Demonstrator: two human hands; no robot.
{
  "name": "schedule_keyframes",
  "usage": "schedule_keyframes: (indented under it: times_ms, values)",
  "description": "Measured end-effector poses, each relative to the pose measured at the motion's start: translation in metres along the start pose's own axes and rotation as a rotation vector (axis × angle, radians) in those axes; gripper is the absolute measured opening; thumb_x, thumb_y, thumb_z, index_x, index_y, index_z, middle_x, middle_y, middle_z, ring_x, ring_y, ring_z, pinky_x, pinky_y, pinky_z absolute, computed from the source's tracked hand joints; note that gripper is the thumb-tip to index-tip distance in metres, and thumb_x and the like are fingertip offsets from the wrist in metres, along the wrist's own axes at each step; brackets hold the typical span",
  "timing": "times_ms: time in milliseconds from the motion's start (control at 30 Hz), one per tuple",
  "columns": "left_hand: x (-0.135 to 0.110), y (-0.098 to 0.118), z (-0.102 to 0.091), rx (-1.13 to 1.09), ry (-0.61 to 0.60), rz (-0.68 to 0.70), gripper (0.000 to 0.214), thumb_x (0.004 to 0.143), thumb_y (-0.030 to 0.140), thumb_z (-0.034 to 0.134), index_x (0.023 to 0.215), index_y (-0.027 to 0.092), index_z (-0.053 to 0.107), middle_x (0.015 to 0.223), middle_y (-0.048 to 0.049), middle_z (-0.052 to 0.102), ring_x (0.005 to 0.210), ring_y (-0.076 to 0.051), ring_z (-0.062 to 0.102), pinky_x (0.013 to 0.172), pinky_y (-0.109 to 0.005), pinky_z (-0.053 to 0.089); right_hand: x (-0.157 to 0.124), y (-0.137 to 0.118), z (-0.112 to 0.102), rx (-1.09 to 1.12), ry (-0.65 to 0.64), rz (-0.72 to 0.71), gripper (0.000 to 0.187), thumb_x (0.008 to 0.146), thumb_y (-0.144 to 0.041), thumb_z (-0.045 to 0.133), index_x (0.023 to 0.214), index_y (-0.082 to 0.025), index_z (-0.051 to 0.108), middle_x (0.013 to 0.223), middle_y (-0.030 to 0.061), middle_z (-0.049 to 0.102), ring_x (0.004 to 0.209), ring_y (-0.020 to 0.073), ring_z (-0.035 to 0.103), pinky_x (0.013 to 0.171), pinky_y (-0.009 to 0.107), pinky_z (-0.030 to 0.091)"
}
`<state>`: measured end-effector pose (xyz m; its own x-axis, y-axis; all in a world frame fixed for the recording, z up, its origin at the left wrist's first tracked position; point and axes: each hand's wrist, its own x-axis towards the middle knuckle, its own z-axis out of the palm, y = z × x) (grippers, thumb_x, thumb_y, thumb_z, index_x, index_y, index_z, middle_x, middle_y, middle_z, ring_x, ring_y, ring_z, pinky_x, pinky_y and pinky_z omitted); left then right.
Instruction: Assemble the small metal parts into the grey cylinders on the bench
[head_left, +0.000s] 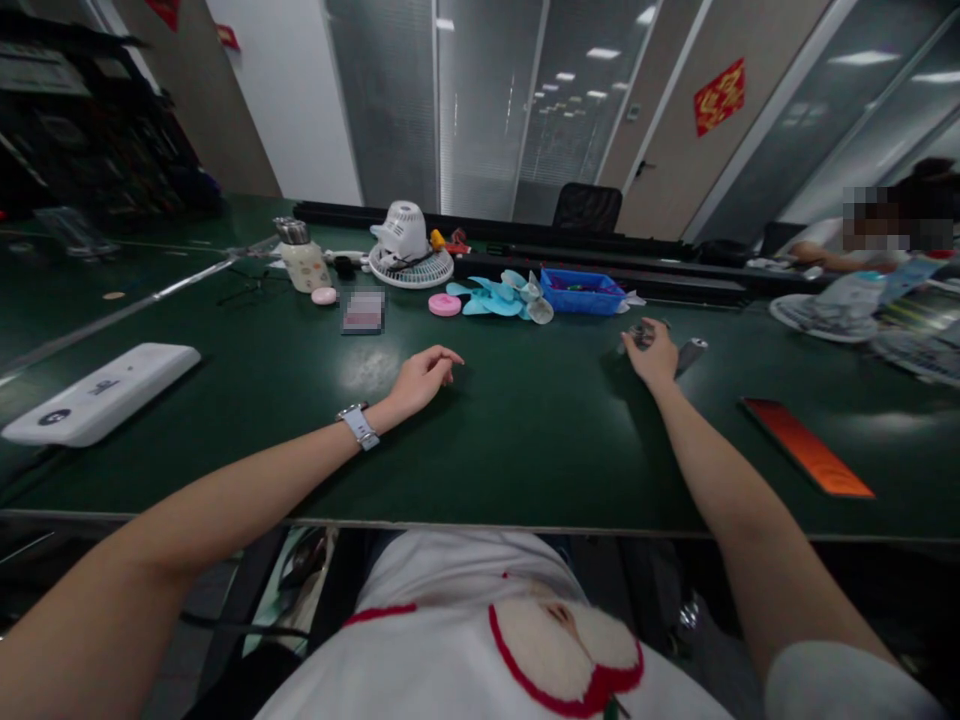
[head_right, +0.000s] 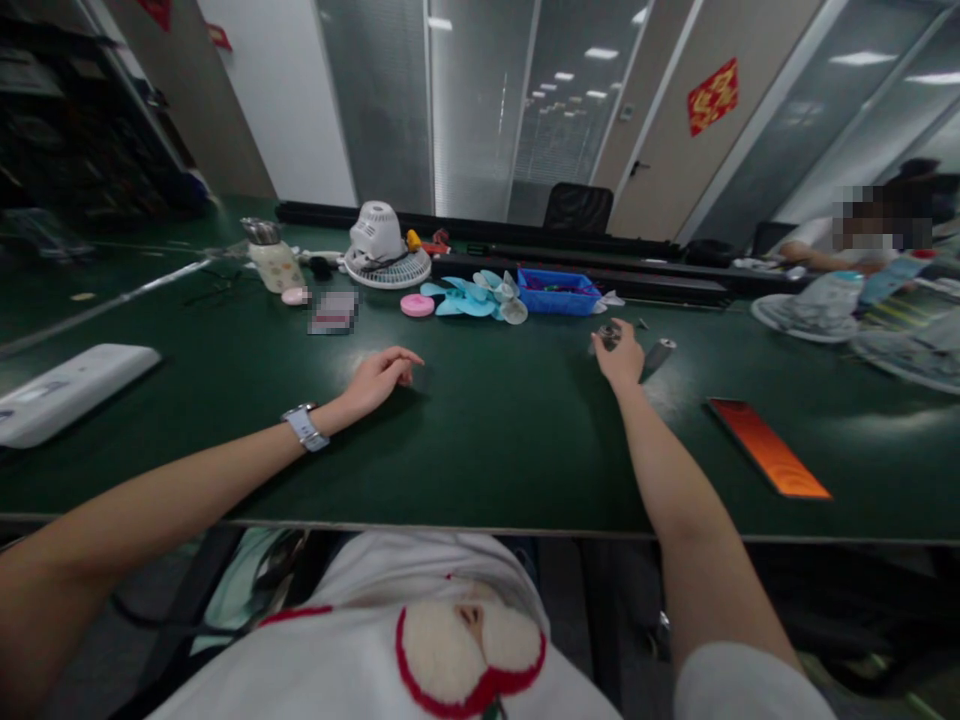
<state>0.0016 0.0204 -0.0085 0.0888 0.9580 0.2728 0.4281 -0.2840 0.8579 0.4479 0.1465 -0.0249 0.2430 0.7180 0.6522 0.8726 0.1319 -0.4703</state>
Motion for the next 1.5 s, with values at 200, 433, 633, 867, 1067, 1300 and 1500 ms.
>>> schedule_keyframes:
  times_ms: [200, 433, 633, 867, 1067, 1300, 1500]
  values:
    - [-0.010, 0.016, -0.004, 0.159, 0.259, 0.143, 0.066, 0.085, 0.043, 0.061, 0.144, 0.022, 0.041, 0.119, -0.0096, 0.061, 0.104, -0.024, 0.054, 0.088, -0.037, 0.044, -0.002, -0.011, 0.001, 0.035, -0.005, 0.123, 0.061, 0.076, -0.045, 0.068, 0.129, -0.017, 0.055, 0.095, 0.0113, 0.073, 0.085, 0.0284, 0.070, 0.086, 0.047, 0.052]
    - [-0.024, 0.029, 0.002, 0.272, 0.125, 0.255, 0.061, 0.086, 0.050, 0.063, 0.142, 0.033, 0.047, 0.134, -0.0082, 0.048, 0.125, -0.029, 0.041, 0.106, -0.046, 0.036, -0.076, -0.151, -0.003, 0.531, -0.295, -0.178, 0.072, 0.081, -0.048, 0.067, 0.142, -0.020, 0.040, 0.102, 0.0086, 0.072, 0.092, 0.0239, 0.071, 0.088, 0.042, 0.055]
    - [-0.028, 0.030, 0.003, 0.279, -0.019, 0.340, 0.026, 0.089, 0.045, 0.061, 0.106, 0.033, 0.075, 0.132, -0.0052, 0.051, 0.128, -0.028, 0.038, 0.111, -0.048, 0.032, -0.152, -0.230, -0.022, 0.805, -0.731, -0.410, 0.073, 0.085, -0.039, 0.069, 0.147, -0.029, 0.032, 0.113, 0.0042, 0.069, 0.100, 0.0204, 0.070, 0.094, 0.040, 0.055]
    - [-0.029, 0.035, 0.003, 0.213, -0.029, 0.381, 0.019, 0.087, 0.042, 0.065, 0.091, 0.030, 0.079, 0.116, -0.0042, 0.062, 0.115, -0.026, 0.047, 0.106, -0.045, 0.037, -0.160, -0.226, -0.022, 0.714, -0.739, -0.437, 0.075, 0.082, -0.042, 0.071, 0.146, -0.030, 0.032, 0.117, 0.0044, 0.066, 0.099, 0.0211, 0.068, 0.091, 0.040, 0.054]
    - [-0.013, 0.021, -0.006, 0.214, 0.019, 0.283, 0.023, 0.087, 0.044, 0.064, 0.096, 0.029, 0.079, 0.105, -0.0049, 0.066, 0.107, -0.025, 0.054, 0.102, -0.043, 0.037, -0.160, -0.227, -0.028, 0.689, -0.716, -0.452, 0.077, 0.082, -0.040, 0.072, 0.147, -0.029, 0.031, 0.104, 0.0029, 0.068, 0.093, 0.0207, 0.068, 0.088, 0.040, 0.055]
    - [-0.007, -0.006, -0.001, 0.387, -0.206, 0.200, 0.021, 0.077, 0.050, 0.074, 0.091, 0.037, 0.080, 0.106, -0.0052, 0.062, 0.108, -0.026, 0.049, 0.100, -0.045, 0.034, -0.104, -0.186, -0.025, 0.619, -0.368, -0.351, 0.073, 0.083, -0.044, 0.069, 0.144, -0.024, 0.037, 0.101, 0.0057, 0.069, 0.092, 0.0227, 0.068, 0.088, 0.042, 0.055]
    - [-0.004, -0.003, -0.004, 0.350, -0.095, 0.168, 0.043, 0.081, 0.053, 0.068, 0.120, 0.035, 0.070, 0.112, -0.0064, 0.061, 0.109, -0.026, 0.051, 0.099, -0.045, 0.037, -0.024, -0.093, -0.011, 0.243, -0.022, -0.076, 0.071, 0.081, -0.050, 0.065, 0.142, -0.021, 0.041, 0.106, 0.0096, 0.068, 0.084, 0.0259, 0.068, 0.084, 0.047, 0.054]
